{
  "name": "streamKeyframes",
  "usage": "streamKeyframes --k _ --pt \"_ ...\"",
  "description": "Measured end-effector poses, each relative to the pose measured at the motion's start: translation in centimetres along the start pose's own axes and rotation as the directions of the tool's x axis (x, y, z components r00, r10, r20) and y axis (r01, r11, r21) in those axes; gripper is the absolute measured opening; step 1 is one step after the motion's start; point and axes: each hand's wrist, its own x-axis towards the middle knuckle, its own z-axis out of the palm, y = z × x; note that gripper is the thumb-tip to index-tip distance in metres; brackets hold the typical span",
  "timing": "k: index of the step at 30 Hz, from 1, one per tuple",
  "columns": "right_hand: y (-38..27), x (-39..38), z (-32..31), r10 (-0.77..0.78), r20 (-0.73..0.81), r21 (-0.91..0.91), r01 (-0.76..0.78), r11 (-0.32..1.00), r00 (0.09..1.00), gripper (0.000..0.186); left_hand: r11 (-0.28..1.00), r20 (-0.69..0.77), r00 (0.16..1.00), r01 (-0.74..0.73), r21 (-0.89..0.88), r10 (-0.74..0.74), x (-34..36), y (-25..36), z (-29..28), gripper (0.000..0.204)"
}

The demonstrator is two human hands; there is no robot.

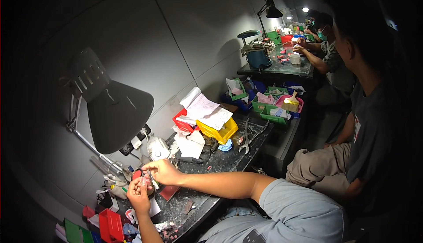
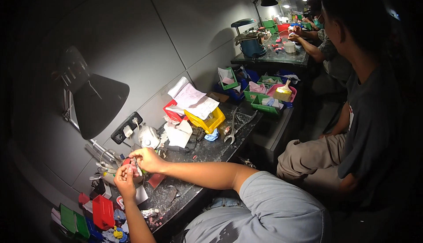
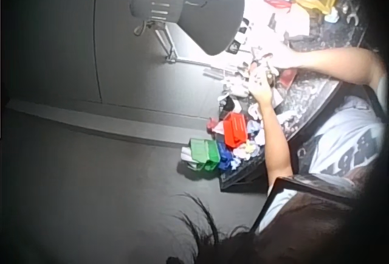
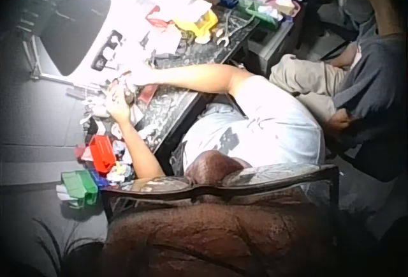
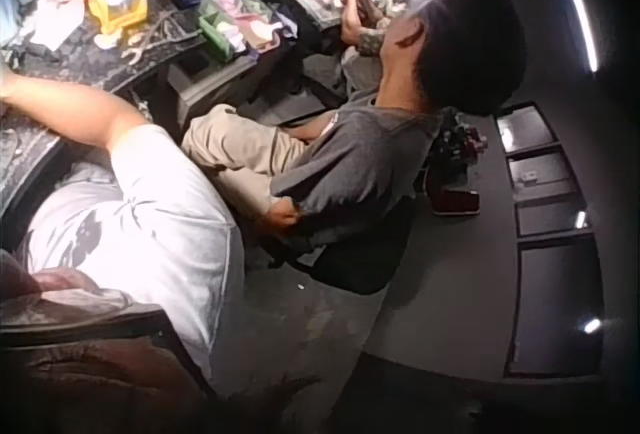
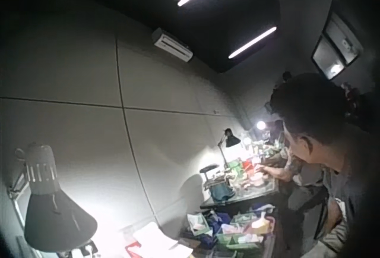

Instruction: The person uses a sharp hand tool to trim and scrape excess material from a pink dental prosthesis, wipes the item with a white cloth, and handles small paper packets containing dental components on a workbench.

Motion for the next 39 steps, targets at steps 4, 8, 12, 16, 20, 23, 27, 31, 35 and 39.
streamKeyframes --k 4,8,12,16,20,23,27,31,35,39 --pt "0.9 -0.1 0.4 -0.126 -0.09 0.122 0.136 0.983 0.988 0.027 0.999 -0.011 1.0 -0.018 -0.045 0.018 -0.1 0.0 0.5 0.014" --pt "0.4 0.2 -0.5 -0.245 -0.076 -0.034 0.243 0.969 0.967 0.029 0.999 -0.012 1.0 -0.019 0.037 0.019 0.2 -0.1 0.5 0.014" --pt "-0.4 0.4 -0.7 -0.025 -0.088 0.173 0.04 0.984 0.996 0.028 0.999 -0.041 0.998 -0.047 -0.018 0.046 0.5 -0.8 -0.3 0.017" --pt "-0.2 0.8 -0.1 0.029 -0.053 0.216 -0.017 0.976 0.998 0.027 0.996 -0.123 0.988 -0.093 0.018 0.094 0.2 -0.4 -2.3 0.019" --pt "-0.4 0.6 -0.1 -0.033 -0.123 0.092 0.045 0.995 0.992 0.026 0.969 -0.279 0.949 -0.193 -0.152 0.145 -1.8 4.8 0.2 0.021" --pt "0.7 0.7 -1.3 0.071 -0.106 0.158 -0.054 0.986 0.992 0.025 0.969 -0.19 0.973 -0.164 -0.184 0.129 -5.0 10.5 2.4 0.019" --pt "-0.5 0.2 -1.1 0.216 -0.048 0.173 -0.205 0.963 0.975 0.026 0.983 -0.168 0.978 -0.143 -0.112 0.123 -9.1 14.2 2.0 0.023" --pt "-0.9 0.1 -0.5 0.136 -0.032 0.131 -0.131 0.983 0.99 0.03 0.996 -0.155 0.988 -0.036 -0.082 0.023 -11.1 15.1 0.9 0.025" --pt "-1.5 0.1 -0.4 0.112 -0.012 0.09 -0.111 0.99 0.994 0.032 0.993 -0.156 0.987 0.007 -0.114 -0.025 -11.6 14.5 0.6 0.026" --pt "-1.0 0.2 -0.5 0.099 0.001 0.09 -0.099 0.991 0.995 0.032 0.991 -0.143 0.989 0.002 -0.134 -0.021 -11.9 14.1 0.3 0.027"
